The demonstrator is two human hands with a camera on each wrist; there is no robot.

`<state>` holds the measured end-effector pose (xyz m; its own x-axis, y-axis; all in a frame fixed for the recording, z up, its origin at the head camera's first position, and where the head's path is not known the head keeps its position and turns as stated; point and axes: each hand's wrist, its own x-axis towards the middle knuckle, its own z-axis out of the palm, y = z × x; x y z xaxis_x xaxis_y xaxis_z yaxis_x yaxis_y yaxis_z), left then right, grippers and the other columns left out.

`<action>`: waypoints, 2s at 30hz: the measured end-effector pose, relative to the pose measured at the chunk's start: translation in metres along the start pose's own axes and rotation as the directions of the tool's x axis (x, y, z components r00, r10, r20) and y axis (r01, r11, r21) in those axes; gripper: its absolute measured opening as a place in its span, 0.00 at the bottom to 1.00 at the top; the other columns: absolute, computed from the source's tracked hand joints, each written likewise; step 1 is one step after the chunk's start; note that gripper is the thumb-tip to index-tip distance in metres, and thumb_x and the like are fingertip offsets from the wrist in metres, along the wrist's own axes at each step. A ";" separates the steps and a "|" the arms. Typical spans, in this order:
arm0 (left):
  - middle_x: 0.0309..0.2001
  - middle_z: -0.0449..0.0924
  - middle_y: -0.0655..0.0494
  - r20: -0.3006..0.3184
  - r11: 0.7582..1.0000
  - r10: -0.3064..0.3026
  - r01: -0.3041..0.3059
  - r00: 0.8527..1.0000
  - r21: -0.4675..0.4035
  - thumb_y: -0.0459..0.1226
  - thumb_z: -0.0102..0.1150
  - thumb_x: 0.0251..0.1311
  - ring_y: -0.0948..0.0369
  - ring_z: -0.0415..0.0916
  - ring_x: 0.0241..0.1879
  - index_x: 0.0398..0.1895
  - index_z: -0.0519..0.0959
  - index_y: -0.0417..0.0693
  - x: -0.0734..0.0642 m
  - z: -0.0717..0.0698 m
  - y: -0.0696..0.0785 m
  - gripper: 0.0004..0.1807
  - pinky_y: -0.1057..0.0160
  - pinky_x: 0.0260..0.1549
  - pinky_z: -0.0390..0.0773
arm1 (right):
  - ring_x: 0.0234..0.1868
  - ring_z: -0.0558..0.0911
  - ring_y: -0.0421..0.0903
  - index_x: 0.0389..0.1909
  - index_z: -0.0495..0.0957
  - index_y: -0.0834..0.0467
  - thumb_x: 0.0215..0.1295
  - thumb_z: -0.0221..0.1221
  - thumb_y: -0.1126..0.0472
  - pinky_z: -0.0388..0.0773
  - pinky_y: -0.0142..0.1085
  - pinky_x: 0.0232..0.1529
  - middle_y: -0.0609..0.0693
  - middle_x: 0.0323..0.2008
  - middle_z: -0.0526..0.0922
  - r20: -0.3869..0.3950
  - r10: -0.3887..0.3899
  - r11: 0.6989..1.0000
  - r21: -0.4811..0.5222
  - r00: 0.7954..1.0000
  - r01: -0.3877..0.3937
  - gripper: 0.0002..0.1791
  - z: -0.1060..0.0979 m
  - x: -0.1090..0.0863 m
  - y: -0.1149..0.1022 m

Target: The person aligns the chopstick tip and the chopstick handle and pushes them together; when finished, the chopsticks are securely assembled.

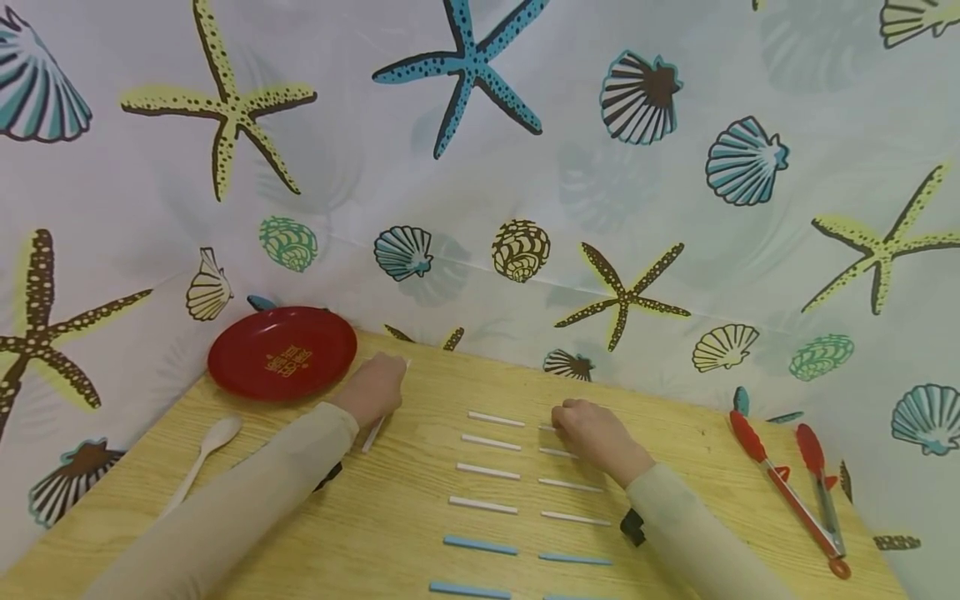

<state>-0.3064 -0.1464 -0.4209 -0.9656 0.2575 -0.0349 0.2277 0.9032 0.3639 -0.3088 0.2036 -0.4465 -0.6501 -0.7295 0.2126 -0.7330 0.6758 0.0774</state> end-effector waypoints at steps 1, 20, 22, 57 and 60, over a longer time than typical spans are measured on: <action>0.27 0.73 0.45 0.002 1.000 -0.003 0.003 1.000 -0.002 0.19 0.52 0.58 0.55 0.69 0.24 0.35 0.75 0.30 0.000 0.001 0.000 0.04 0.64 0.20 0.72 | 0.27 0.79 0.46 0.30 0.79 0.59 0.60 0.67 0.70 0.78 0.36 0.26 0.50 0.27 0.78 0.000 -0.001 1.000 -0.002 1.000 0.001 0.06 0.000 -0.001 0.000; 0.29 0.76 0.46 -0.055 0.995 0.054 -0.048 0.997 0.093 0.20 0.56 0.56 0.55 0.72 0.29 0.33 0.75 0.33 0.001 0.003 -0.002 0.04 0.58 0.30 0.77 | 0.26 0.79 0.47 0.30 0.78 0.59 0.60 0.68 0.70 0.78 0.37 0.25 0.50 0.27 0.78 0.002 0.011 1.000 -0.021 1.000 -0.011 0.07 0.001 -0.001 -0.001; 0.28 0.75 0.48 -0.076 0.992 0.067 -0.058 0.995 0.110 0.20 0.55 0.56 0.54 0.73 0.30 0.30 0.74 0.36 -0.001 0.001 0.004 0.05 0.56 0.33 0.78 | 0.26 0.79 0.47 0.30 0.78 0.60 0.60 0.67 0.70 0.78 0.37 0.26 0.50 0.27 0.78 0.000 0.007 1.000 -0.014 1.000 -0.007 0.07 0.001 -0.001 0.000; 0.26 0.77 0.60 0.076 0.922 0.301 -0.310 0.951 0.230 0.37 0.73 0.56 0.63 0.77 0.29 0.26 0.79 0.49 0.049 0.061 0.105 0.10 0.64 0.28 0.79 | 0.25 0.77 0.46 0.28 0.76 0.59 0.60 0.65 0.73 0.77 0.36 0.26 0.50 0.26 0.76 0.014 -0.002 0.999 -0.042 1.000 0.003 0.08 0.003 0.001 -0.002; 0.25 0.78 0.61 0.069 0.919 0.313 -0.320 0.947 0.232 0.35 0.73 0.55 0.64 0.77 0.28 0.24 0.80 0.49 0.050 0.062 0.106 0.09 0.65 0.27 0.79 | 0.25 0.78 0.46 0.28 0.76 0.60 0.60 0.65 0.73 0.77 0.36 0.26 0.50 0.25 0.75 0.015 0.000 0.999 -0.049 1.000 0.000 0.08 0.002 0.000 -0.002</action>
<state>-0.3223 -0.0164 -0.4419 -0.8349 0.5501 0.0162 0.5473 0.8268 0.1297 -0.3078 0.2014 -0.4489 -0.6534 -0.7307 0.1976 -0.7226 0.6799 0.1248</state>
